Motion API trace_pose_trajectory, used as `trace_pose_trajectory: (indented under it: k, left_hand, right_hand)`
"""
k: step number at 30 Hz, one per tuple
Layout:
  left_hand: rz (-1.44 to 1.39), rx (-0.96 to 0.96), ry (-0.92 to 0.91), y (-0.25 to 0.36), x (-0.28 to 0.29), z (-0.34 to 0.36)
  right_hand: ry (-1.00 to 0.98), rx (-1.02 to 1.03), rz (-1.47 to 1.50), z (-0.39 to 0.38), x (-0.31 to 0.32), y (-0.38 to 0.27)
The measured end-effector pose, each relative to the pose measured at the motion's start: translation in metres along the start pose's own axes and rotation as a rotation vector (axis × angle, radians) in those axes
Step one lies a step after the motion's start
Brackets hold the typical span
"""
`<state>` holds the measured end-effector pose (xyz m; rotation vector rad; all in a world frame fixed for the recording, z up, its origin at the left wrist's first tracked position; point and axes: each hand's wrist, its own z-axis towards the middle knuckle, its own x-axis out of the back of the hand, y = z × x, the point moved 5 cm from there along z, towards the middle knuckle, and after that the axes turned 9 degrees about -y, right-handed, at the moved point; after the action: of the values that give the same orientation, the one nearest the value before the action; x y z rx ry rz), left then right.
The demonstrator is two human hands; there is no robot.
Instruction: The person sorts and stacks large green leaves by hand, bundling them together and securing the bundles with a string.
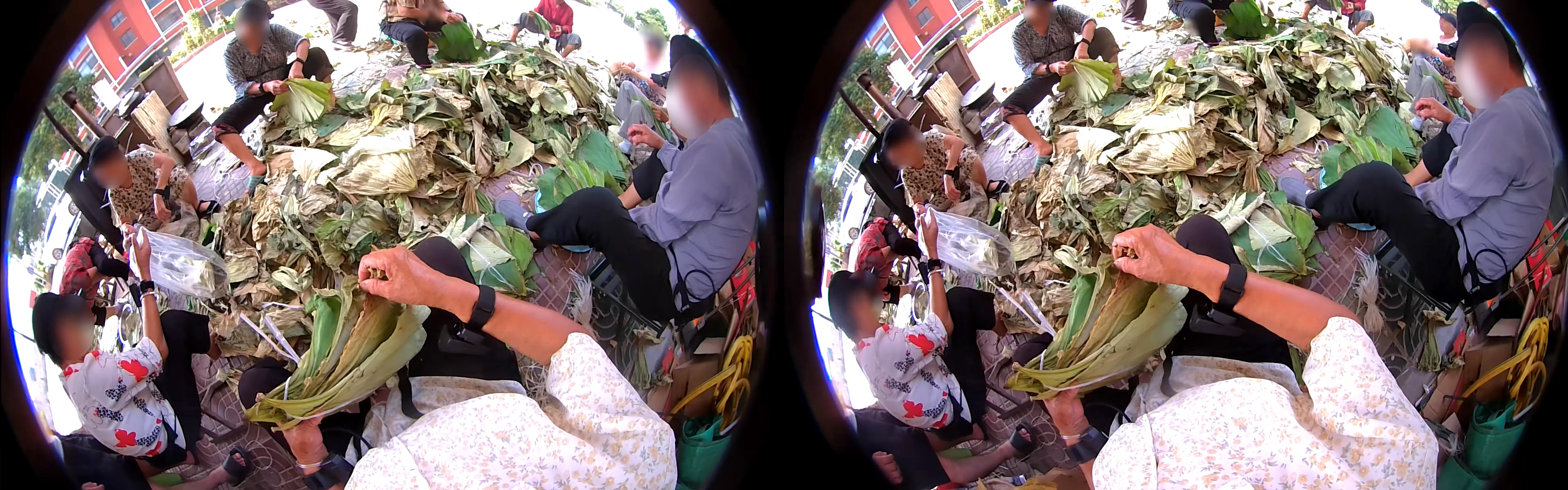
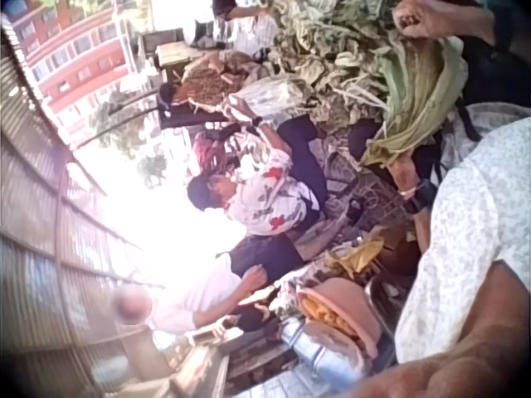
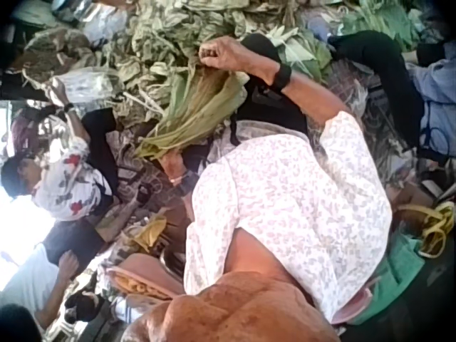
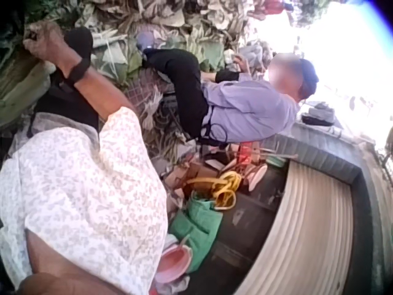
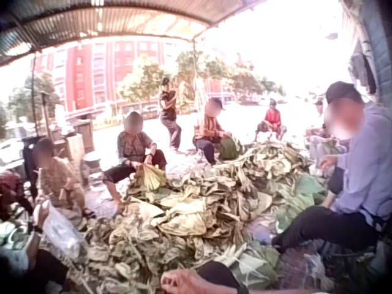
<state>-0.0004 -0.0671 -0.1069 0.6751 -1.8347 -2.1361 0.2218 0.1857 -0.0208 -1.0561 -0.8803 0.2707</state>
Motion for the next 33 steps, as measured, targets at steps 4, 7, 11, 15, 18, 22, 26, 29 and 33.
trace_pose_trajectory:
  k: [4,7,11,15,18,22,26,29,33]
  left_hand:
    - [0.038,0.02,-0.133,-0.023,0.006,0.01]
    - [-0.243,0.178,0.034,0.003,-0.013,0.004]
    - [-0.214,0.096,-0.066,0.007,-0.02,0.012]
    - [-0.219,0.078,-0.132,0.005,-0.024,0.017]
    - [-0.226,0.073,-0.16,0.003,-0.024,0.018]
    - [-0.23,0.063,-0.179,0.002,-0.024,0.017]
    - [-0.228,0.058,-0.203,0.003,-0.025,0.016]
    - [-0.23,0.048,-0.209,0.003,-0.025,0.016]
    - [-0.259,0.011,-0.23,0.005,-0.028,0.017]
  right_hand:
    - [0.046,-0.031,0.081,-0.005,0.004,0.009]
    - [0.032,0.008,0.076,0.001,-0.006,0.007]
    - [-0.045,-0.028,0.026,0.003,-0.014,0.004]
    - [-0.076,-0.088,0.022,-0.001,-0.016,0.007]
    - [-0.01,-0.124,-0.01,-0.002,-0.019,0.012]
    - [0.059,-0.106,-0.014,0.001,-0.018,0.014]
    - [0.026,-0.058,0.032,0.002,-0.021,0.019]
    - [0.003,-0.018,0.055,0.001,-0.019,0.013]
    - [0.055,-0.012,0.146,0.0,-0.012,0.005]
